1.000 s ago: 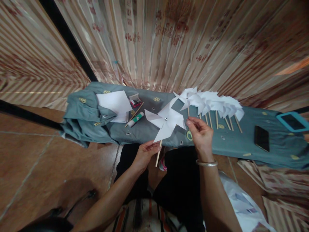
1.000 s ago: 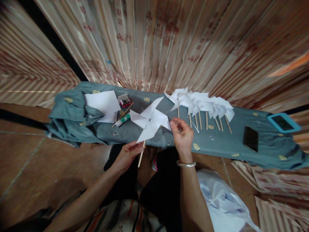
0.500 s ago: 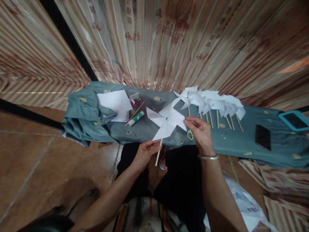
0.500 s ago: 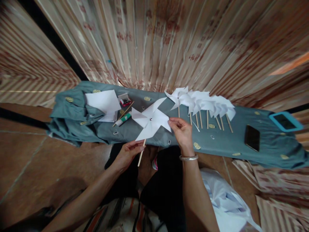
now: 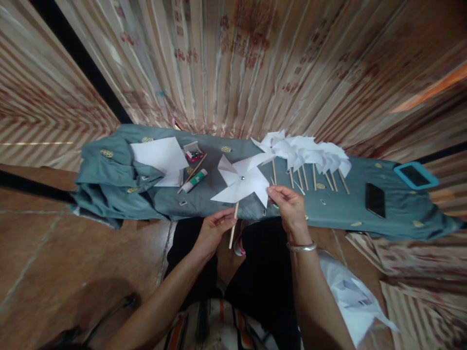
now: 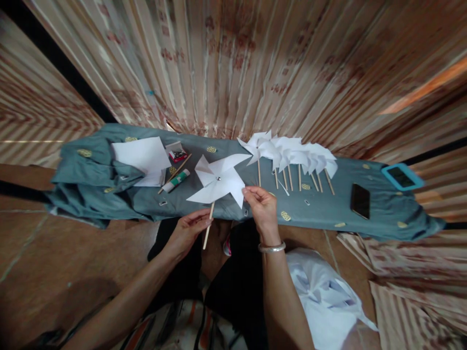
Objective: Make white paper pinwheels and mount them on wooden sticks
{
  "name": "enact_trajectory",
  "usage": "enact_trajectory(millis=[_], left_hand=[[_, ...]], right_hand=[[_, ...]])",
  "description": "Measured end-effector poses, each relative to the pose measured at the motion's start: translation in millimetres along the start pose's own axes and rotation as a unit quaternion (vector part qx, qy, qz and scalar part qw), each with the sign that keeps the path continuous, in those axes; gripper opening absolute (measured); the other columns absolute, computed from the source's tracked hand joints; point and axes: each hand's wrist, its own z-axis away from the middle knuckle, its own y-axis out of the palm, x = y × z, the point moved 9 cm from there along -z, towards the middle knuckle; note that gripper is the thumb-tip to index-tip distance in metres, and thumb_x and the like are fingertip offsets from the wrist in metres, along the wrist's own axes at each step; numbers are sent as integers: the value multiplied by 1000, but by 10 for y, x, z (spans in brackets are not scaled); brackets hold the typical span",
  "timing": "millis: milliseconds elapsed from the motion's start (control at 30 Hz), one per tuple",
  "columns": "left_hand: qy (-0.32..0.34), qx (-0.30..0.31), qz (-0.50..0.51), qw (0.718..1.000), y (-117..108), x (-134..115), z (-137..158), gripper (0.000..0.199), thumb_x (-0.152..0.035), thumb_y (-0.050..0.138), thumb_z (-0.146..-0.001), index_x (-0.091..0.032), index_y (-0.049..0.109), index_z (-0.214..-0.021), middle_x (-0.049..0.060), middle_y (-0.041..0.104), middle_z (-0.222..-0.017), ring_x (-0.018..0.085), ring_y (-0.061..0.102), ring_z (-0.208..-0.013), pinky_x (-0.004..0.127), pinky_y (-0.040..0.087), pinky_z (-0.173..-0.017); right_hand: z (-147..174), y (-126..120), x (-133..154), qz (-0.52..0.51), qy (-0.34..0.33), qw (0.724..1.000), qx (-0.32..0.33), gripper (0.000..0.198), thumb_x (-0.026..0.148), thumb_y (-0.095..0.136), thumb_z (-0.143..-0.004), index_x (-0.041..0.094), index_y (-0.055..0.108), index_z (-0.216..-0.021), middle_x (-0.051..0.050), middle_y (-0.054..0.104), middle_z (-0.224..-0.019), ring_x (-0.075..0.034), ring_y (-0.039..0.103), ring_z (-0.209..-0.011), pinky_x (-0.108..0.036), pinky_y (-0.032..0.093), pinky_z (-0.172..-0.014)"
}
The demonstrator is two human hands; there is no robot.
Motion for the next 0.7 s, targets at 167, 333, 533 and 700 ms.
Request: enact_trajectory(millis=[167, 333, 533, 700], left_hand=[[2, -13, -4, 1000, 11, 18, -30, 38, -27, 89, -52, -18, 79, -87, 5, 77, -82, 16, 68, -77, 29, 51, -82], [-5, -25, 12, 1000, 22, 58, -56, 40, -27, 91, -50, -18, 78, -87, 5, 77, -81, 15, 68, -76, 29, 51, -81], [-7, -38, 20, 999, 50, 77, -72, 41, -28, 92, -48, -17, 78, -86, 5, 76, -79, 15, 68, -74, 29, 52, -79], [-8, -42, 28, 999, 71, 95, -80, 41, -27, 92, -46, -17, 78, -84, 4, 76, -78, 14, 67, -73, 28, 52, -79]], right_hand=[[78, 28, -26, -30, 15, 999, 2, 33, 48, 83, -55, 20, 72, -69, 2, 65, -57, -12, 54, -55, -27, 43, -57], [162, 91, -64, -51, 42, 998, 10, 34, 48, 83, -54, 20, 72, -69, 2, 64, -57, -12, 54, -54, -27, 44, -57], [219, 128, -125, -69, 66, 995, 8, 34, 47, 83, -53, 20, 71, -68, 1, 67, -60, -12, 55, -54, -27, 45, -58], [253, 159, -167, -73, 68, 995, 17, 31, 45, 82, -56, 20, 70, -69, 2, 66, -58, -11, 56, -54, -27, 45, -58]])
